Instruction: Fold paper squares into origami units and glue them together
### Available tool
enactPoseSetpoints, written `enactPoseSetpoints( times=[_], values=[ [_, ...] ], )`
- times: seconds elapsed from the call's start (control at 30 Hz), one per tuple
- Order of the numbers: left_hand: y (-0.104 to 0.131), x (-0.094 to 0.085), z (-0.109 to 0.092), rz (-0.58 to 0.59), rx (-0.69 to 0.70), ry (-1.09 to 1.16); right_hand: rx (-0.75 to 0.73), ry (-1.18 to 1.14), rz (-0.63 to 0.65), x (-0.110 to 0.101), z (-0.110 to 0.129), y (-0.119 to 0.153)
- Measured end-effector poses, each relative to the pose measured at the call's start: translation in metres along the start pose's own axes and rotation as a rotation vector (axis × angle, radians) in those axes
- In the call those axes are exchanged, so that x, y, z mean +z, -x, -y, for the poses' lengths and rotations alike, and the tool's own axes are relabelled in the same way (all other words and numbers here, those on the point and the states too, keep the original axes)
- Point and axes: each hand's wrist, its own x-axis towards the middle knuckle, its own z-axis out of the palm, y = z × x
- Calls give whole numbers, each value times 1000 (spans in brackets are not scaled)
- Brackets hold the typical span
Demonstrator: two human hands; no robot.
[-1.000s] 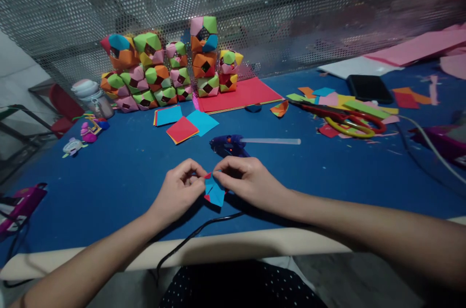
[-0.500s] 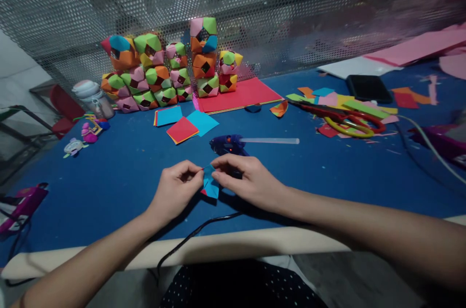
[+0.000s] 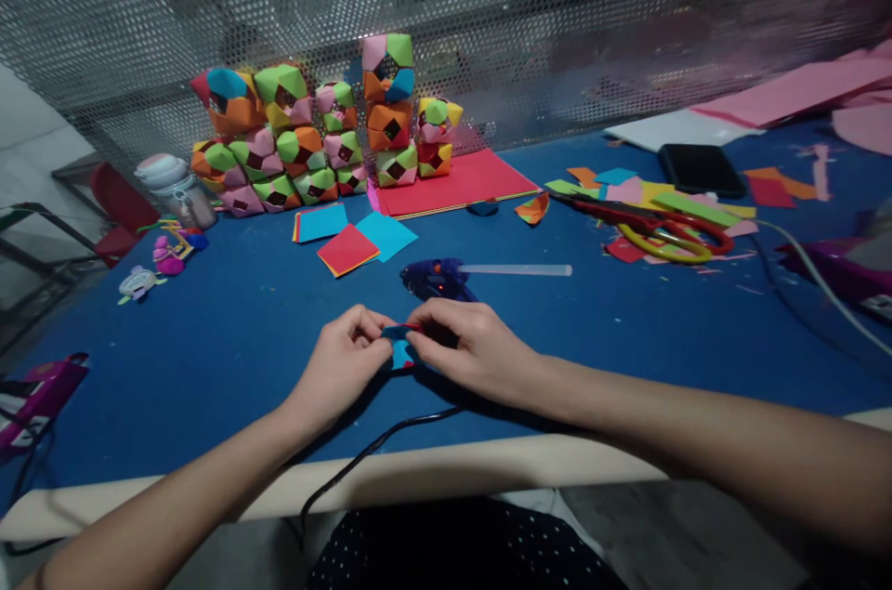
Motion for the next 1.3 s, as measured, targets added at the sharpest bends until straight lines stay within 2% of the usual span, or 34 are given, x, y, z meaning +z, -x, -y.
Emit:
enactPoseSetpoints(
  times=[0.07,0.13,0.37,0.47,0.67,0.93,1.03,1.17,1.23,1.3],
  values=[
    [0,0,-1,-53,-5,43,22,1,6,0,1,0],
    [0,-1,-2,-48,-16,86,26,12,-4,0,1,-1],
    [5,2,-7,140,-117,174,-22,39,-47,1,-3,0],
    [6,2,-9,160,-89,90,-43,30,-45,1,-2,1],
    [5,-2,-9,80,53,-169,-26,-5,-38,1,3,0],
    [4,-1,-5,93,48,-215,-106,21,-91,1,-1,1],
    [3,-1,-5,41,48,-193,-132,68,-55,-1,2,2],
    [-6,-6,-2,-56,-11,30,-222,139,-28,-21,14,2],
    [-12,-10,3,-90,-32,133,-243,210,92,-39,19,2],
    [-16,-13,7,-119,-35,184,-127,329,293,-60,19,1]
  ],
)
